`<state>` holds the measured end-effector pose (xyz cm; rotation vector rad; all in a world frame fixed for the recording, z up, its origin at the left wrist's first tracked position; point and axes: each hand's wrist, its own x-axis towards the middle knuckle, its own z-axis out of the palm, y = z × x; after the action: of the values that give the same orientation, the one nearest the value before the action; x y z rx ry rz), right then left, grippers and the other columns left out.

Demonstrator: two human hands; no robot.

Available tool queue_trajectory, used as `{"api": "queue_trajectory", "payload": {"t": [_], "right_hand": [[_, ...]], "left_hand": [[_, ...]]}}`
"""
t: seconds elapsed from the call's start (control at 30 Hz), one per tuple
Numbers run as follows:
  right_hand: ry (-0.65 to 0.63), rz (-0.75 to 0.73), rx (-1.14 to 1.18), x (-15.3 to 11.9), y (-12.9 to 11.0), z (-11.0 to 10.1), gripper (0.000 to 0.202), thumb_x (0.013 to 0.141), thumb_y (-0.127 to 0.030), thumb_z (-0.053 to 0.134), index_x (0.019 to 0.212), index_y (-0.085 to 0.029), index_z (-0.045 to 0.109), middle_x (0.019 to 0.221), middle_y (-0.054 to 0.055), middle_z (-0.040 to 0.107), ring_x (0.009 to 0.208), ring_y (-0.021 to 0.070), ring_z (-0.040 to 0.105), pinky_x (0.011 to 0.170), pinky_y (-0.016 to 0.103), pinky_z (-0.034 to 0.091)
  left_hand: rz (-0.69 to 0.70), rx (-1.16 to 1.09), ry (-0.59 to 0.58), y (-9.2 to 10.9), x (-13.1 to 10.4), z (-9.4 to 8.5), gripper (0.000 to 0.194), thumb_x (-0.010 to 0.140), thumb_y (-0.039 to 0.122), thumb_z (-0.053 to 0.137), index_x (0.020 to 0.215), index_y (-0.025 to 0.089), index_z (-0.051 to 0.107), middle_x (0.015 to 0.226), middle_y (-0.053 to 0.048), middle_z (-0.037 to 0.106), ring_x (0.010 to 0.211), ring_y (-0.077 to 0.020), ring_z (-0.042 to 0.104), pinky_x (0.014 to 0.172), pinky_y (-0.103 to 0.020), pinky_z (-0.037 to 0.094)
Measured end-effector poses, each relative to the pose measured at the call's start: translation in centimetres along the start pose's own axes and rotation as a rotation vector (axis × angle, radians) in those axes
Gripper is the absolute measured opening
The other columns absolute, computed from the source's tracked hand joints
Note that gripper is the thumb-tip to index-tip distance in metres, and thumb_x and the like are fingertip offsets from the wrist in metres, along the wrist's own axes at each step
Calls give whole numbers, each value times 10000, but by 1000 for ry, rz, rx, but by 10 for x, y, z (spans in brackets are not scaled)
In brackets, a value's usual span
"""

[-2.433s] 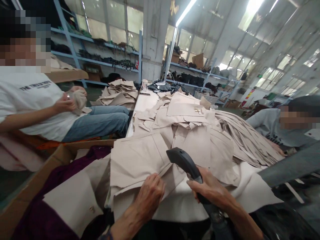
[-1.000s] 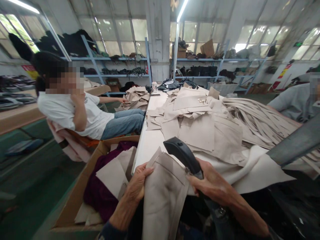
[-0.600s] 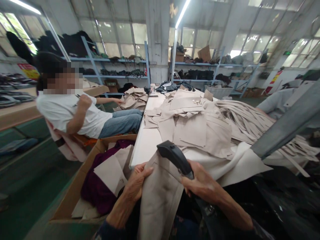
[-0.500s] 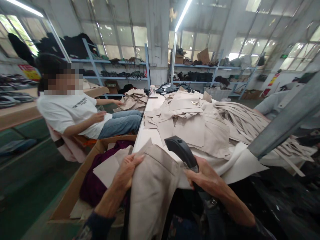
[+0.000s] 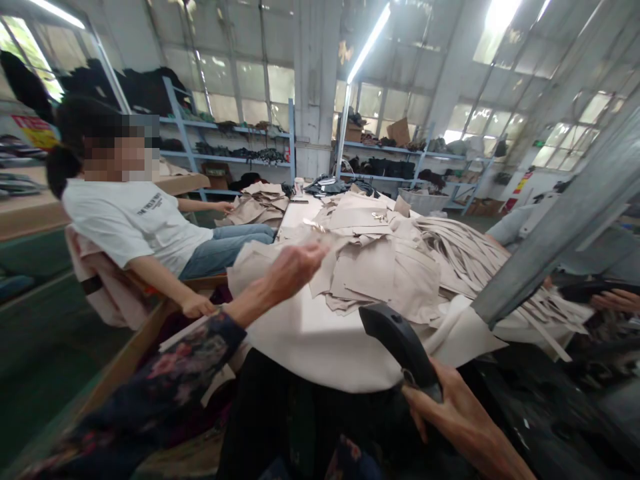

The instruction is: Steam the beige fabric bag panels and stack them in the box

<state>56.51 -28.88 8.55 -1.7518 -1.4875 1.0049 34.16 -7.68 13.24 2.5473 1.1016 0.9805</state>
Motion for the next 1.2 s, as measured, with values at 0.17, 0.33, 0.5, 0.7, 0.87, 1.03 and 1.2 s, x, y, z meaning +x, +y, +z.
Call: {"api": "queue_trajectory", "payload": {"t": [0.17, 0.33, 0.5, 0.7, 0.87, 1.03, 1.2], "right_hand": [[-31, 113, 21, -3, 24, 0, 103, 799, -274, 509, 804, -179, 470, 475, -68, 492, 394, 104, 495, 409, 195, 412], [-77, 166, 46, 19, 30, 7, 98, 780, -252, 510, 823, -178, 462, 477, -77, 486, 377, 94, 492, 388, 184, 407], [-101, 157, 36, 53, 21, 22, 67, 770, -203, 490, 813, -183, 443, 491, -74, 492, 409, 102, 512, 404, 187, 420], [-169, 154, 17, 70, 16, 33, 78, 779, -186, 514, 815, -186, 445, 565, -64, 508, 445, 87, 515, 416, 168, 403], [-123, 177, 8, 67, 14, 27, 32, 799, -180, 486, 819, -185, 462, 533, -69, 508, 441, 96, 522, 430, 175, 402], [-25, 241, -50, 59, 15, 14, 48, 792, -212, 498, 785, -182, 462, 488, -72, 479, 413, 97, 488, 425, 189, 407], [0, 289, -51, 58, 15, 11, 71, 771, -213, 515, 755, -189, 450, 491, -77, 463, 403, 94, 489, 417, 188, 411]], "left_hand": [[44, 126, -234, -18, -61, 119, 325, 790, -2, 405, 960, 119, 654, 880, -119, 651, 754, -201, 608, 704, -302, 468], [-36, 296, -306, -22, -96, 137, 238, 867, 113, 399, 962, 113, 617, 947, -153, 611, 899, -264, 577, 777, -394, 474], [-99, 31, -268, -55, -95, 100, 311, 923, 204, 318, 959, 178, 626, 946, -89, 611, 866, -187, 587, 795, -303, 472], [-134, 71, -85, -82, -80, 111, 320, 871, 138, 365, 1070, 129, 616, 1064, -138, 597, 1021, -256, 535, 885, -394, 448], [-48, -233, -288, -61, -51, 136, 359, 828, 69, 364, 999, 166, 665, 1029, -111, 653, 975, -220, 594, 901, -376, 463], [101, -631, -236, -60, -48, 156, 440, 812, 58, 352, 1095, 194, 659, 1284, -78, 573, 1206, -203, 511, 1058, -385, 377], [-212, -330, 182, -84, -57, 165, 445, 815, 75, 326, 1141, 164, 617, 1240, -99, 586, 1207, -201, 493, 1067, -400, 362]]}}
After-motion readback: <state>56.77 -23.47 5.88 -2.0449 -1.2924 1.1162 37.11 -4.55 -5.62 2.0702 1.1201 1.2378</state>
